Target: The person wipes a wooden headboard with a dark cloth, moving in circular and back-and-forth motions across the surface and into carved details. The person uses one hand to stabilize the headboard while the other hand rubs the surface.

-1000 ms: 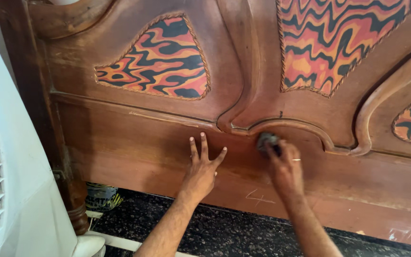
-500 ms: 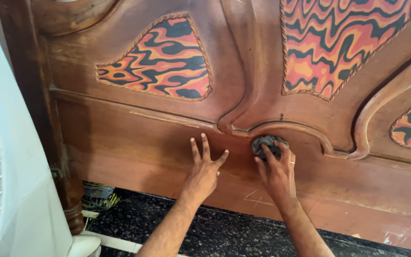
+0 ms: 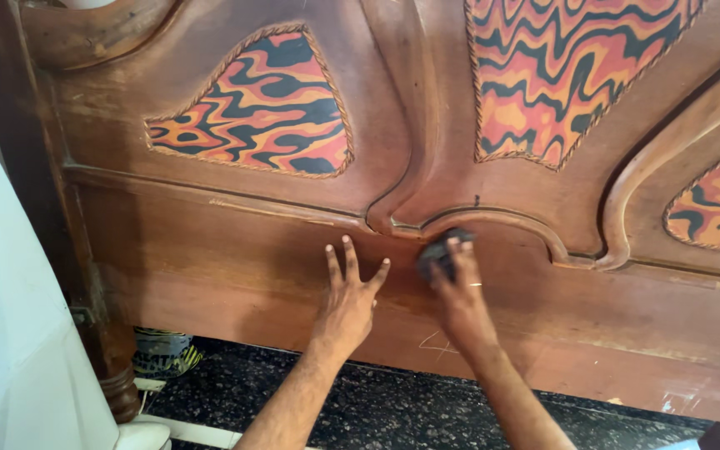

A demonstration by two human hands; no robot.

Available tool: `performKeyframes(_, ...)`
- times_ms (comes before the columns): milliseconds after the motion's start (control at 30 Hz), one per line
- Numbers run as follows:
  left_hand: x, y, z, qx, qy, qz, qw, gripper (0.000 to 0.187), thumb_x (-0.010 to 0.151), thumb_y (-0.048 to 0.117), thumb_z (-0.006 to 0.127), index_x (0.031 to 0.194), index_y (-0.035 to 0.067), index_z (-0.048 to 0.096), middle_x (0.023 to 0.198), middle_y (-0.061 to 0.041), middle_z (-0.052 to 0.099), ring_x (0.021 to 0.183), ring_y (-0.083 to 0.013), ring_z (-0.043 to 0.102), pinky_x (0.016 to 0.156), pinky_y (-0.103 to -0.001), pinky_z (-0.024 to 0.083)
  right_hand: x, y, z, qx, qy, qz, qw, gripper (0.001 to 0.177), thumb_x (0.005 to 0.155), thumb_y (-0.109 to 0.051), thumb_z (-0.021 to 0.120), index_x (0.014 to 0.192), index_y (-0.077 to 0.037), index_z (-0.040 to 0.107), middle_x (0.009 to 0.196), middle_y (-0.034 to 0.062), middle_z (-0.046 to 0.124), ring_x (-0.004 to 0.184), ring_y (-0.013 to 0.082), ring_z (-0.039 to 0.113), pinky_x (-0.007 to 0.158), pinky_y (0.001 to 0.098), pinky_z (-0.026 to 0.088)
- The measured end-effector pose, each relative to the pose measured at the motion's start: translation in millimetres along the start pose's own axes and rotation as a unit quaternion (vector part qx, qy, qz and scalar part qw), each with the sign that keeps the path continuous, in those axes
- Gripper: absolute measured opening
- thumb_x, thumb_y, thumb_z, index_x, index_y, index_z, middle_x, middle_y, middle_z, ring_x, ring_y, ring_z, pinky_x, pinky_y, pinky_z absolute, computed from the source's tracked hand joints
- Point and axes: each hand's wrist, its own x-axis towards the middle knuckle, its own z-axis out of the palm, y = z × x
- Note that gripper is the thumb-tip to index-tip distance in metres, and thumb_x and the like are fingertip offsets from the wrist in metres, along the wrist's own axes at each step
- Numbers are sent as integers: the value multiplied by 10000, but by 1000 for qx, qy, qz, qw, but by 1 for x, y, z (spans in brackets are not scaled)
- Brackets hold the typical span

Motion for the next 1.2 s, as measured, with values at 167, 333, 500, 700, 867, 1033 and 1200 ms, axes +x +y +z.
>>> performKeyframes(167,-1,9,17,-23,7,68,997,731,882,63,672,1538,288,439,1662,-250,-22,1510,-529,68,1165,-646,282,2,10,-13,-67,-51,-23,996,579,744,160,580,1260,-63,719,1575,203,433,1498,421,365,1225,498,358)
performKeyframes(333,-7,6,29,-9,-12,89,996,717,872,38,672,1531,212,451,1685,-156,29,1541,-460,93,1179,-683,215,-2,36,-37,-89,62,44,993,462,793,152,589,1210,-17,695,1550,245,438,1482,441,393,1222,517,363)
performKeyframes(500,-8,5,33,108,-32,73,991,864,752,-85,660,1546,163,425,1693,-115,40,1547,-400,59,1159,-740,148,-23,9,12,53,48,47,996,464,895,64,631,1354,67,566,1508,282,431,1432,448,402,1200,513,356)
performKeyframes(700,-5,-1,28,118,-49,80,989,852,767,-78,659,1544,161,403,1697,-78,65,1555,-357,56,1157,-729,141,-44,13,27,-81,-98,-89,988,510,813,42,631,1316,-39,645,1500,236,500,1418,404,470,1174,442,401)
performKeyframes(867,-5,-12,24,77,-25,107,991,743,803,-9,672,1501,118,451,1690,-71,127,1549,-321,132,1186,-688,160,-26,56,-26,146,36,123,981,409,919,16,703,1322,10,634,1346,181,631,1298,351,577,1114,444,446)
performKeyframes(1033,-1,-9,31,85,26,122,989,702,831,-55,611,1494,150,505,1697,-147,136,1549,-392,164,1223,-615,230,-27,55,-47,-68,114,70,989,364,846,73,661,1192,-37,692,1327,231,609,1201,391,574,995,447,515)
performKeyframes(1200,-4,15,37,108,16,110,988,776,797,-59,621,1505,230,490,1689,-161,64,1511,-535,97,1199,-645,224,-50,22,-7,182,-101,239,948,358,852,-36,698,1207,-27,652,1204,193,610,1088,338,610,946,398,510)
